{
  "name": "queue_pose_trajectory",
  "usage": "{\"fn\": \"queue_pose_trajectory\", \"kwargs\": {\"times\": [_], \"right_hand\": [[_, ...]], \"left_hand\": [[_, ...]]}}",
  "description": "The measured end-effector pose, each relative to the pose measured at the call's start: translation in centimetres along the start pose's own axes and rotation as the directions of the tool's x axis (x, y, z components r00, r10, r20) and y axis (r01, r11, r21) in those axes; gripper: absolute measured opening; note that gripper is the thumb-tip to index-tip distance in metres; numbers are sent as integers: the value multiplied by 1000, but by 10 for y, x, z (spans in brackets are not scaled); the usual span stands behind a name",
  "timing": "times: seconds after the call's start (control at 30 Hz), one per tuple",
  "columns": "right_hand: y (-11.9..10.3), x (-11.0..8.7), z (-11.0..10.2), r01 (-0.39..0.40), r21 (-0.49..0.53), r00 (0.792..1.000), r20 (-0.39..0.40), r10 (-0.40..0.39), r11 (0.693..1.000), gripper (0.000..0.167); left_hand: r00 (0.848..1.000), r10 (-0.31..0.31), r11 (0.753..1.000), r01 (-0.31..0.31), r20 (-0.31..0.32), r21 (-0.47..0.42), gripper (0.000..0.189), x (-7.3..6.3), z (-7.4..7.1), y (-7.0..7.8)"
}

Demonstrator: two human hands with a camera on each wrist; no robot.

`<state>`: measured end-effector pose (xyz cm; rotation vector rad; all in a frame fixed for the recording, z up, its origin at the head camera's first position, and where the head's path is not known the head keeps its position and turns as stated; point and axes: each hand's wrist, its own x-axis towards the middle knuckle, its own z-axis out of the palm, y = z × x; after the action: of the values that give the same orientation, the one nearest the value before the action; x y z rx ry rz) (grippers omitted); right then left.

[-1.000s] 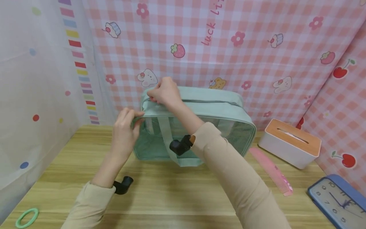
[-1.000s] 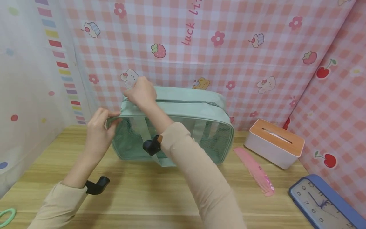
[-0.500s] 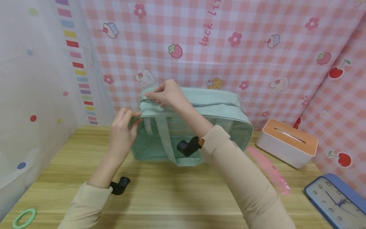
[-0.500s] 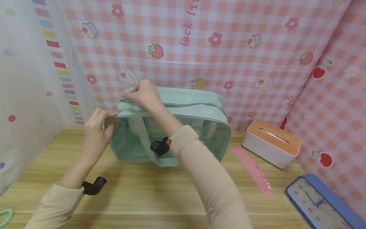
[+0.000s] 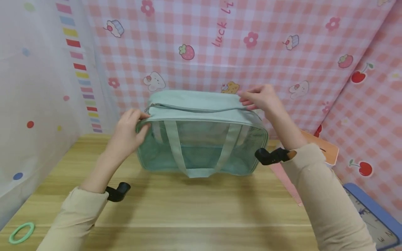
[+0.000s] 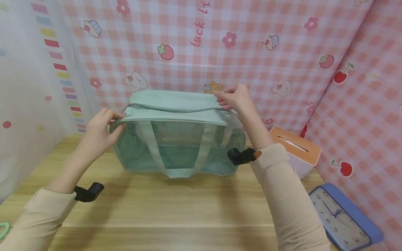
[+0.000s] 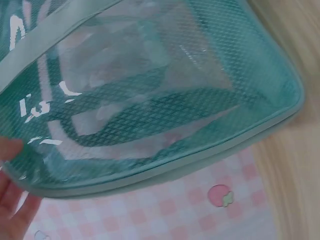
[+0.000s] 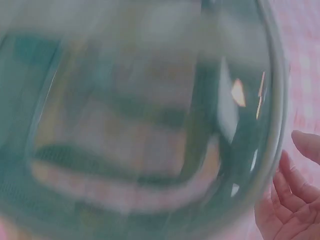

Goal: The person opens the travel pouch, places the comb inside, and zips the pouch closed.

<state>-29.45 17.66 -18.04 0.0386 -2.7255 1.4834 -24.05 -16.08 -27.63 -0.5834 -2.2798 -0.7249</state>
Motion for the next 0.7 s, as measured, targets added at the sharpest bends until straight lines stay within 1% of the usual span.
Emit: {"fn": "queue_pose_trajectory", "kwargs": {"times": [0.03, 0.07, 0.1, 0.13, 0.17, 0.2, 0.23, 0.27, 0.33, 0.4, 0.47, 0.5, 0.6, 0.67, 0.7], "right_hand": [[8, -1, -9, -15, 13, 1000, -12, 15, 1000, 52], [16, -2, -18, -28, 15, 999, -23, 28, 999, 56], [24, -3, -25, -41, 24, 999, -29, 42, 999, 58], [33, -4, -32, -56, 21, 998, -34, 57, 998, 60], [41, -5, -38, -72, 17, 997, -35, 72, 997, 62], [50, -6, -42, -91, 17, 995, -33, 92, 996, 63], [59, -6, -46, -107, 15, 994, -26, 108, 994, 63], [68, -7, -49, -121, 7, 993, -12, 122, 993, 62], [87, -7, -54, -142, -1, 989, 49, 142, 990, 60], [105, -7, -54, -171, 3, 978, 118, 170, 985, 55], [123, -8, -53, -186, -9, 963, 198, 184, 983, 49], [131, -9, -51, -196, -22, 952, 236, 196, 980, 47], [155, -14, -47, -214, -72, 923, 311, 225, 974, 41], [170, -19, -45, -221, -109, 906, 345, 245, 969, 44], [177, -20, -45, -224, -117, 898, 361, 251, 968, 46]], "left_hand": [[998, 1, 1000, -1, 63, 1, 18, 3, -3, 0], [991, 2, 1000, -2, 132, 1, 20, 8, -8, 0], [978, -3, 1000, 3, 206, 2, 23, 12, -12, 0], [961, -13, 1000, 14, 275, 1, 27, 18, -16, 1], [941, -21, 1000, 22, 337, 1, 30, 23, -19, 2], [918, -33, 999, 36, 396, 1, 33, 29, -22, 3], [895, -42, 999, 48, 445, -1, 36, 35, -24, 5], [874, -49, 998, 59, 483, -6, 37, 42, -25, 7], [841, -57, 996, 81, 538, -22, 36, 54, -24, 10], [806, -53, 994, 98, 589, -44, 35, 66, -21, 13], [773, -51, 992, 113, 633, -58, 33, 76, -17, 14], [758, -49, 992, 115, 650, -59, 34, 80, -15, 14], [721, -46, 993, 108, 692, -47, 34, 91, -10, 13], [698, -57, 994, 108, 714, -26, 38, 97, -7, 13], [689, -58, 995, 98, 722, -14, 40, 99, -6, 12]]}}
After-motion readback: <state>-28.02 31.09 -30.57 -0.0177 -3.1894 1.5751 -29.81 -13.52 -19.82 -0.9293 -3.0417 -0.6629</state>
